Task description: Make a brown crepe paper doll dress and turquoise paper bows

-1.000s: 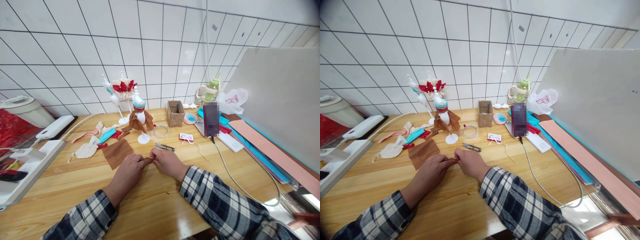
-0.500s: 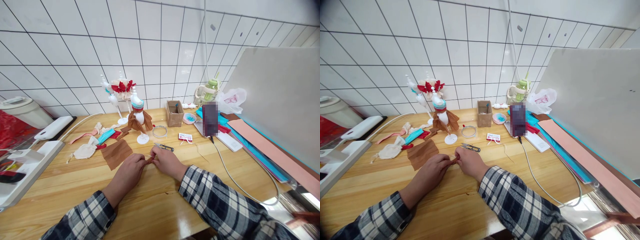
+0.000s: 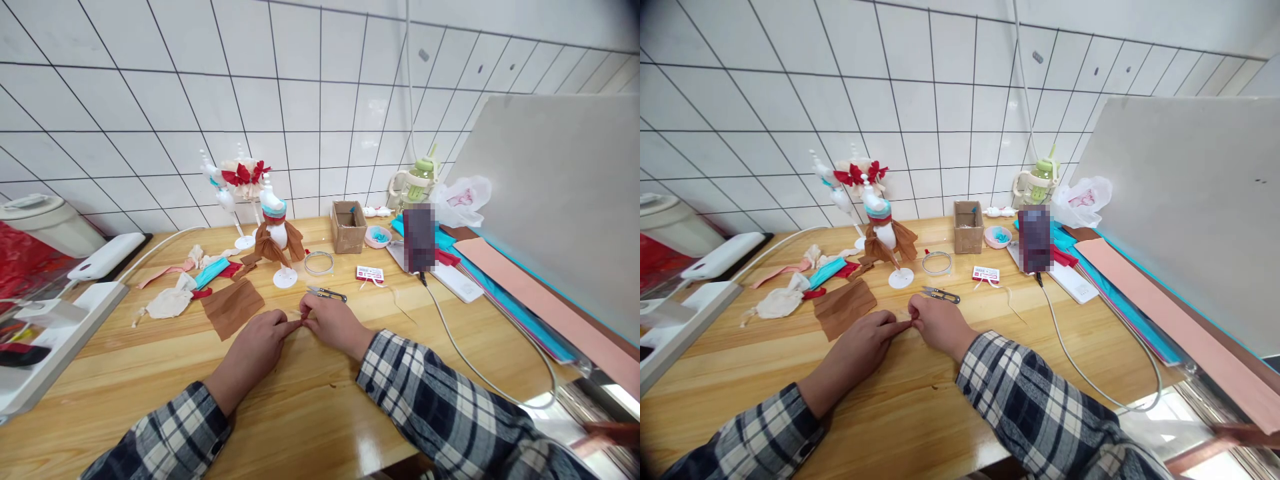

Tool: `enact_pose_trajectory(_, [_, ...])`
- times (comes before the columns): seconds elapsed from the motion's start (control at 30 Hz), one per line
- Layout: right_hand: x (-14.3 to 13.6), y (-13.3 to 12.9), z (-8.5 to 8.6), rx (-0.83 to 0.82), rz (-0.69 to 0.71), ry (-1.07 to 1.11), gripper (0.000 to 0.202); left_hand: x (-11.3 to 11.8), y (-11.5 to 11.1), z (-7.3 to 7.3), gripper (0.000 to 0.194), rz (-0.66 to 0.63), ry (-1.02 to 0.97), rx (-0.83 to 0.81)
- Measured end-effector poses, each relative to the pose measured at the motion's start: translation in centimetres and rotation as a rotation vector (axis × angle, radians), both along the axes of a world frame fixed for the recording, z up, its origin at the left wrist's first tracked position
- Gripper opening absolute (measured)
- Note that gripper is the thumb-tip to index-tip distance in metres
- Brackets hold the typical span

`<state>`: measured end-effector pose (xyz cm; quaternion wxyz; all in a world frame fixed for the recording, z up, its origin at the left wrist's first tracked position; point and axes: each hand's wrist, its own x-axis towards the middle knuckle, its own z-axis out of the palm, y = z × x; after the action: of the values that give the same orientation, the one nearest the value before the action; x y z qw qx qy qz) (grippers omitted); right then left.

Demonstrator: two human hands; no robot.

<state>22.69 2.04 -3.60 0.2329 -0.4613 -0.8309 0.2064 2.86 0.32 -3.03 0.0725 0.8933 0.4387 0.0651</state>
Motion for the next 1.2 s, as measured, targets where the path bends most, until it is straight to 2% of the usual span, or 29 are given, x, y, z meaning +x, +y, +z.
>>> enact_pose_trajectory(0.27, [0.3, 0.2, 0.2, -0.058, 0.007, 0.006, 0.019, 0.0, -0.2, 0.4, 0.037, 0.044, -0.120, -0.069])
enact_pose_trajectory(0.4, [0.4, 0.1, 0.4, -0.001, -0.035, 0.071, 0.019, -0.6, -0.1, 0.3, 0.031, 0.061, -0.252, -0.031])
enact_pose_trajectory(0.5, [0.7, 0.0, 0.6, 0.057, -0.061, 0.161, 0.019, -1.4, 0.2, 0.6, 0.045, 0.186, -0.388, -0.024])
enact_pose_trajectory(0.6, [1.0, 0.1, 0.7, 0.082, -0.036, 0.214, 0.020, -2.1, 0.6, 1.2, 0.047, 0.324, -0.508, -0.149])
enact_pose_trajectory(0.7, [1.1, 0.1, 0.8, 0.098, -0.024, 0.243, 0.020, -2.1, 0.6, 1.3, 0.038, 0.359, -0.662, -0.325])
enact_pose_trajectory(0.87, [0.9, -0.2, 0.9, 0.096, 0.000, 0.291, 0.019, -1.3, 0.0, 0.5, 0.034, 0.467, -1.241, -0.799])
enact_pose_trajectory(1.0, [0.8, -0.2, 0.7, 0.096, -0.080, 0.371, 0.018, -0.9, -0.2, 0.5, 0.038, 0.439, -1.520, -0.828])
enact_pose_trajectory(1.07, [0.8, -0.2, 0.8, 0.100, -0.123, 0.372, 0.017, -0.8, -0.2, 0.8, 0.044, 0.375, -1.506, -0.824])
enact_pose_trajectory(1.2, [0.9, 0.0, 0.9, 0.128, -0.173, 0.342, 0.017, -0.5, -0.5, 1.5, 0.072, 0.344, -1.272, -0.791])
